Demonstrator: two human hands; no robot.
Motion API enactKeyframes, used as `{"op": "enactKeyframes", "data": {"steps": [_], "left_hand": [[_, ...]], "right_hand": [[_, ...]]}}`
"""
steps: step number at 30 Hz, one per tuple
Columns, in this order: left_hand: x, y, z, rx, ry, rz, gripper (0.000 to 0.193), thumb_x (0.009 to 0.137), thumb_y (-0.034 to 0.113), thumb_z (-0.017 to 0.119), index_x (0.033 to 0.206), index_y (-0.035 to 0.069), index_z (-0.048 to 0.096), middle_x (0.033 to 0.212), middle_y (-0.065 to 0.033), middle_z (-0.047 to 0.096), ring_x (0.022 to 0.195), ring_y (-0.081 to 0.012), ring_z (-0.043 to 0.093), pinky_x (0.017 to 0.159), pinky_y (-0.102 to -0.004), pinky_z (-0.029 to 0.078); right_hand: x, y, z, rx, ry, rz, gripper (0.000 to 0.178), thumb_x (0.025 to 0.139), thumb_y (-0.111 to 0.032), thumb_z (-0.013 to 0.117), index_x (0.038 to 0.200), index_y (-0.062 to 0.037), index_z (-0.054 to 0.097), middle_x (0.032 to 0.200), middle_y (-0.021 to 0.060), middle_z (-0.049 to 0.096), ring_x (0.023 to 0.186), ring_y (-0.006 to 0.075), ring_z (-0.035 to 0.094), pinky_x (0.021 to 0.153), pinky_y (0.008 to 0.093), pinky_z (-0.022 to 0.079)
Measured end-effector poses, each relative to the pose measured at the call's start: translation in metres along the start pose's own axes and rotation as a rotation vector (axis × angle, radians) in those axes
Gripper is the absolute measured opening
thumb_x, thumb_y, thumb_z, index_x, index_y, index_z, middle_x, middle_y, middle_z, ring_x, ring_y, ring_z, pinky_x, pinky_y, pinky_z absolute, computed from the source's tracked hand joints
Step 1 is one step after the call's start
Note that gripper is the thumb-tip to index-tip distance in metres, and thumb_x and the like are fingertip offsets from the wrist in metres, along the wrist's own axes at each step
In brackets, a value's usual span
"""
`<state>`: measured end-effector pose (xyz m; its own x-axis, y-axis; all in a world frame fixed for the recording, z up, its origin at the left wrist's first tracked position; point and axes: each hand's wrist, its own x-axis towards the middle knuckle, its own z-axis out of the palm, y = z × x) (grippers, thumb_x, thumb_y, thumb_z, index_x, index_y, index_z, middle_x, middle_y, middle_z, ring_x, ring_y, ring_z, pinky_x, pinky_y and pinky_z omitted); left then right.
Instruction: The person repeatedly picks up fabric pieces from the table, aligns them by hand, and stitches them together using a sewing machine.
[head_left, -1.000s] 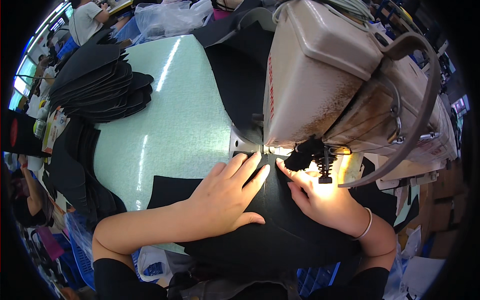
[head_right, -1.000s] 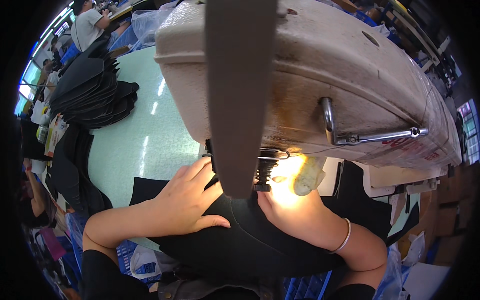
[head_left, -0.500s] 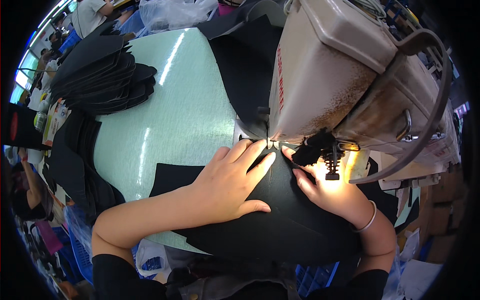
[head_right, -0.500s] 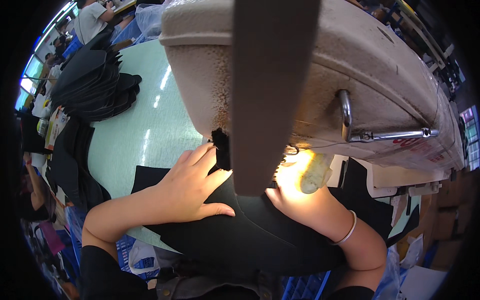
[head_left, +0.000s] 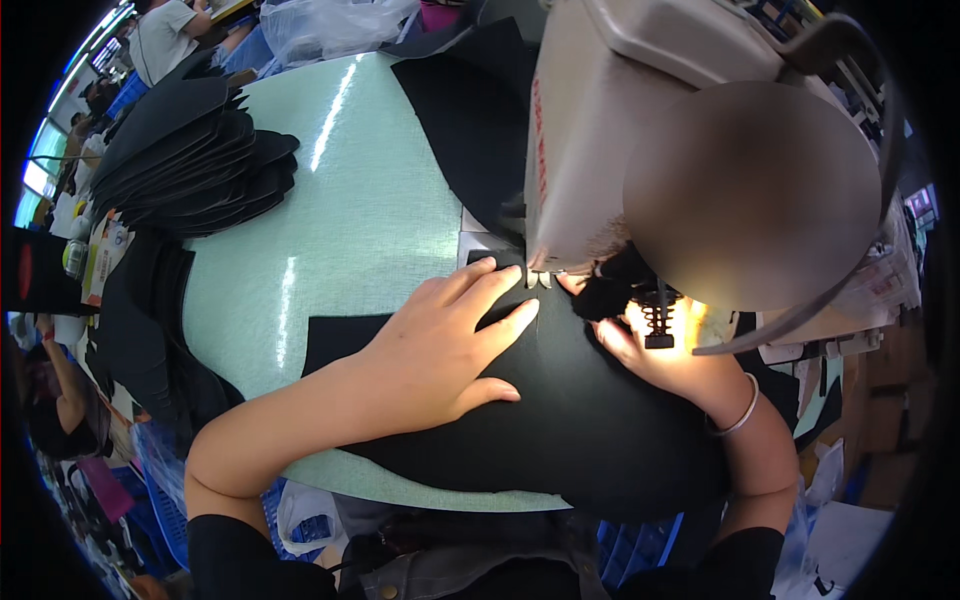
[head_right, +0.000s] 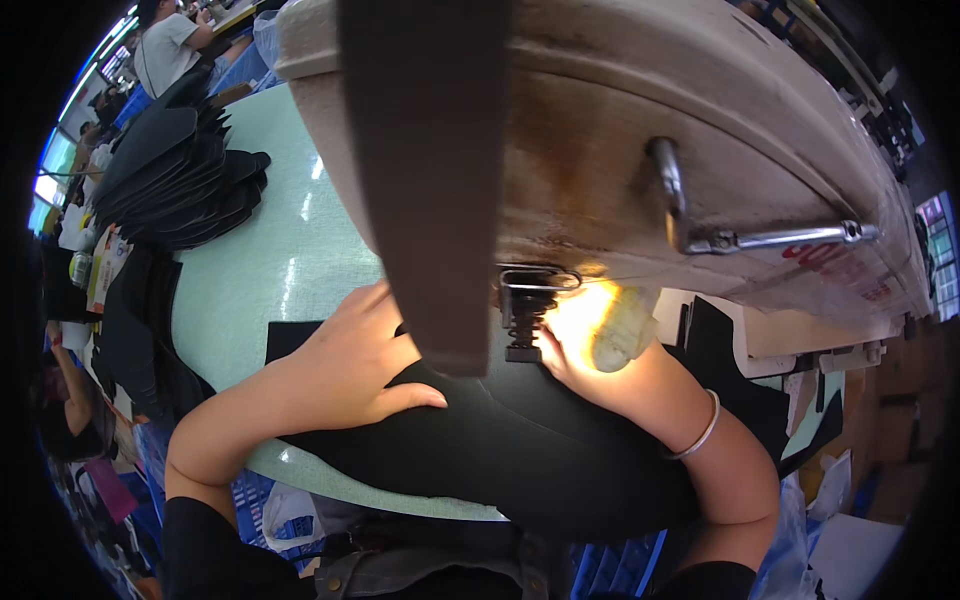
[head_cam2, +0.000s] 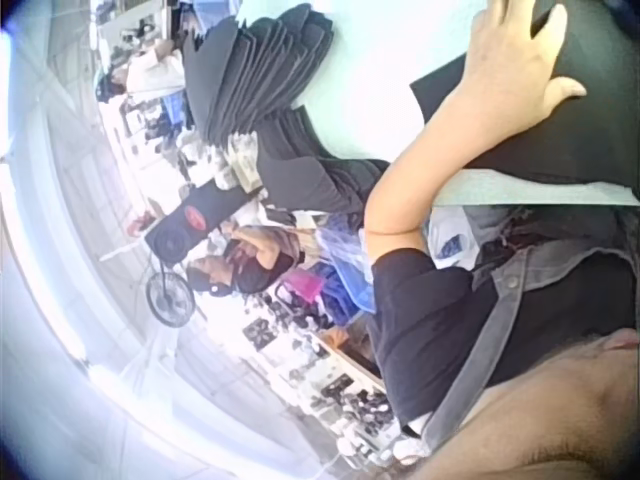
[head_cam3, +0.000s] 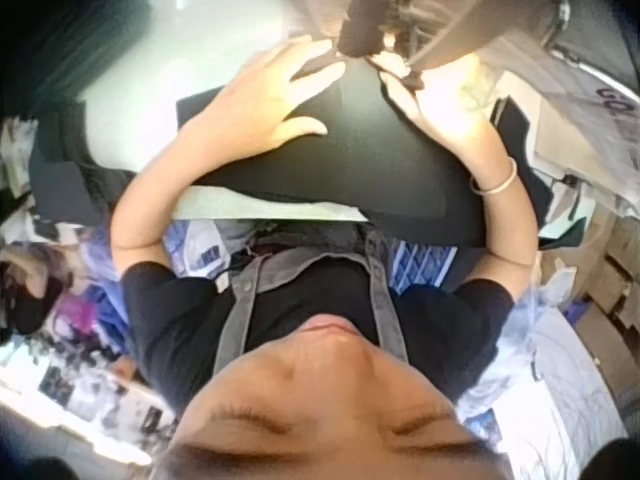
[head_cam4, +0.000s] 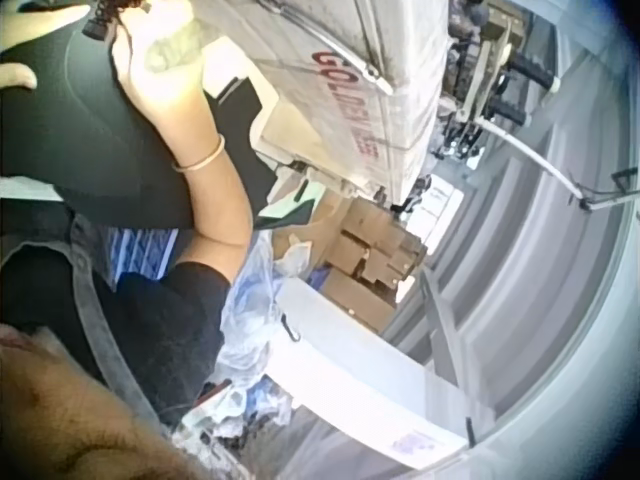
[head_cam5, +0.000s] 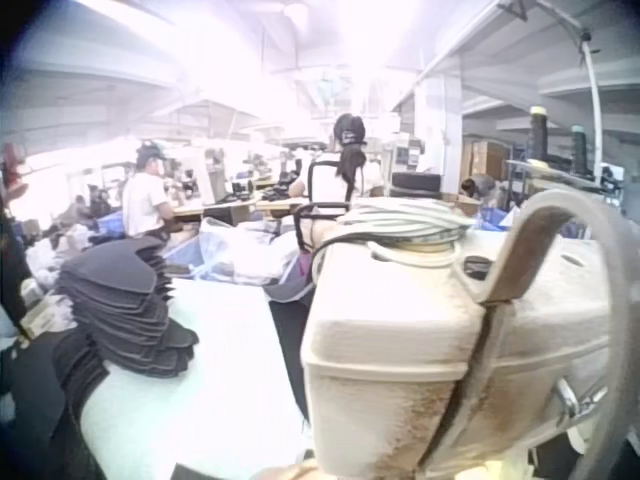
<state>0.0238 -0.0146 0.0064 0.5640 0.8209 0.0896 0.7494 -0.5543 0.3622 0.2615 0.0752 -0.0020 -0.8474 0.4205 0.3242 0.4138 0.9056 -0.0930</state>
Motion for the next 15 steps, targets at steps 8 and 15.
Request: {"op": "enactKeyframes", "data": {"steps": [8, 15], "left_hand": [[-0.001, -0.005, -0.001, 0.029, 0.014, 0.021, 0.054, 0.079, 0.026, 0.069, 0.124, 0.001, 0.053, 0.127, -0.0189, 0.045, 0.123, -0.0351, 0.04, 0.102, -0.0457, 0.034], [-0.001, -0.006, 0.005, -0.005, 0.084, -0.008, 0.038, 0.081, 0.013, 0.064, 0.119, 0.011, 0.061, 0.129, -0.0181, 0.046, 0.122, -0.0335, 0.042, 0.107, -0.0529, 0.028]], "right_hand": [[-0.004, -0.025, -0.015, 0.242, -0.005, 0.262, 0.028, 0.08, -0.009, 0.064, 0.107, -0.0044, 0.059, 0.085, 0.0096, 0.061, 0.08, 0.0263, 0.059, 0.07, 0.0358, 0.048], [-0.006, -0.03, -0.019, 0.05, -0.187, 0.032, 0.051, 0.081, -0.014, 0.064, 0.131, -0.0113, 0.052, 0.086, 0.0075, 0.059, 0.081, 0.025, 0.057, 0.078, 0.0368, 0.042]]}}
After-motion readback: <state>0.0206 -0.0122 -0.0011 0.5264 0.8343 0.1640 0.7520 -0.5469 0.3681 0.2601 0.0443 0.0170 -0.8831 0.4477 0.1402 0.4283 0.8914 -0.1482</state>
